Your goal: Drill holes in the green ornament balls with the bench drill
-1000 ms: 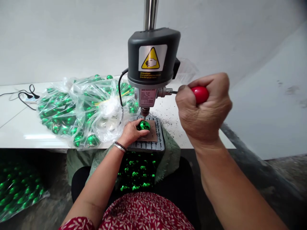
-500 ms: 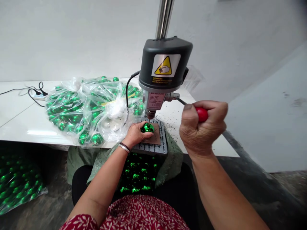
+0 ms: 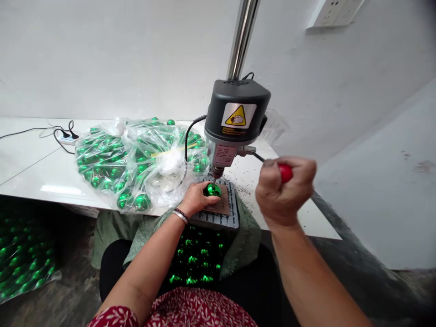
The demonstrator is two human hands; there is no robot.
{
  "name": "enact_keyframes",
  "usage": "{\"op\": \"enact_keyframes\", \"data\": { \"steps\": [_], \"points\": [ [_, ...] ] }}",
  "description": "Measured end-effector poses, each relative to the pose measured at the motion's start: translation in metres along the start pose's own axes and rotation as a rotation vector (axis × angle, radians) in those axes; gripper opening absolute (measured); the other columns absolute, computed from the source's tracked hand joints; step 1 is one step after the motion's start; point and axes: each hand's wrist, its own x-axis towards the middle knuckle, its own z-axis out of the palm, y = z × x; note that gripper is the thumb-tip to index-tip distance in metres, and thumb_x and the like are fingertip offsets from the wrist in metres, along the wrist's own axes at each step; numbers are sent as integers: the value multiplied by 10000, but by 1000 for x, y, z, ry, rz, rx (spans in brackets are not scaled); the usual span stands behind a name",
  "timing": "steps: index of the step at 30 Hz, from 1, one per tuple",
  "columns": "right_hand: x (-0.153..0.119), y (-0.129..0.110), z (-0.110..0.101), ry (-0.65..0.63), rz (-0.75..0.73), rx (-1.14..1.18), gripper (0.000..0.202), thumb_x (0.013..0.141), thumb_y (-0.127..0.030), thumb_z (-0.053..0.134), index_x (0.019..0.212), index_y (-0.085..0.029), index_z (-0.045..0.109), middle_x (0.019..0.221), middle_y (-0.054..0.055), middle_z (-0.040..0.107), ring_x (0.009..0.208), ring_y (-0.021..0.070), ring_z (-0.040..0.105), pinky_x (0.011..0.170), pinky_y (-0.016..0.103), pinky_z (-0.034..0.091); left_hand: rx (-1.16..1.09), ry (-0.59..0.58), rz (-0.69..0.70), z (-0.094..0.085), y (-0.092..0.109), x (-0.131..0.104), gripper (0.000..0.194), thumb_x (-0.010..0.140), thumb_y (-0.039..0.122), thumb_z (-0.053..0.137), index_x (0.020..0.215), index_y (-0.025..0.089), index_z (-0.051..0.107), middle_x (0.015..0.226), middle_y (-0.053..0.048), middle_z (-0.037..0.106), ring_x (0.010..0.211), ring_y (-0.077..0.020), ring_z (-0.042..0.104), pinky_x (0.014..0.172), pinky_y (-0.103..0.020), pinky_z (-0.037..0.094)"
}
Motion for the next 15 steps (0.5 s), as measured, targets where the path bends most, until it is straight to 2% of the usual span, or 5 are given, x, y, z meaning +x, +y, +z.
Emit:
{"op": "enact_keyframes", "data": {
  "steps": [3, 6, 11, 13, 15],
  "points": [
    [49, -13, 10, -119, 86, -3, 249, 830, -414, 503, 779, -171, 487, 634, -26, 480, 559, 60, 394, 565, 234, 347, -12, 22, -30, -2, 8, -7, 384, 706, 375, 746, 1034, 178, 705, 892, -27, 722, 822, -194, 630, 787, -296, 490],
    [82, -23, 18, -196, 208, -85, 161, 784, -289, 564, 745, -160, 475, 586, -49, 452, 559, 43, 345, 586, 229, 330, -57, -5, -46, -17, 16, -30, 437, 729, 372, 733, 1119, 182, 685, 987, -54, 733, 887, -216, 654, 827, -315, 503],
    [86, -22, 24, -171, 247, -152, 128, 768, -257, 568, 724, -167, 489, 618, -39, 509, 572, 46, 383, 595, 237, 318, -110, -204, -4, -61, 18, -83, 535, 741, 395, 751, 1243, 239, 653, 1124, -47, 735, 992, -233, 667, 888, -329, 516],
    [83, -22, 25, -143, 278, -159, 121, 753, -245, 580, 720, -168, 493, 632, -36, 516, 583, 50, 404, 612, 243, 336, -108, -187, -18, -77, 15, -97, 562, 741, 435, 760, 1255, 235, 654, 1131, -58, 738, 959, -226, 674, 868, -324, 525],
    [83, -23, 27, -126, 317, -149, 113, 729, -211, 602, 725, -165, 498, 648, -34, 524, 592, 50, 408, 635, 248, 353, -68, -92, -49, -90, 9, -99, 548, 757, 467, 743, 1235, 208, 673, 1108, -84, 746, 881, -216, 678, 829, -324, 534]
  ]
}}
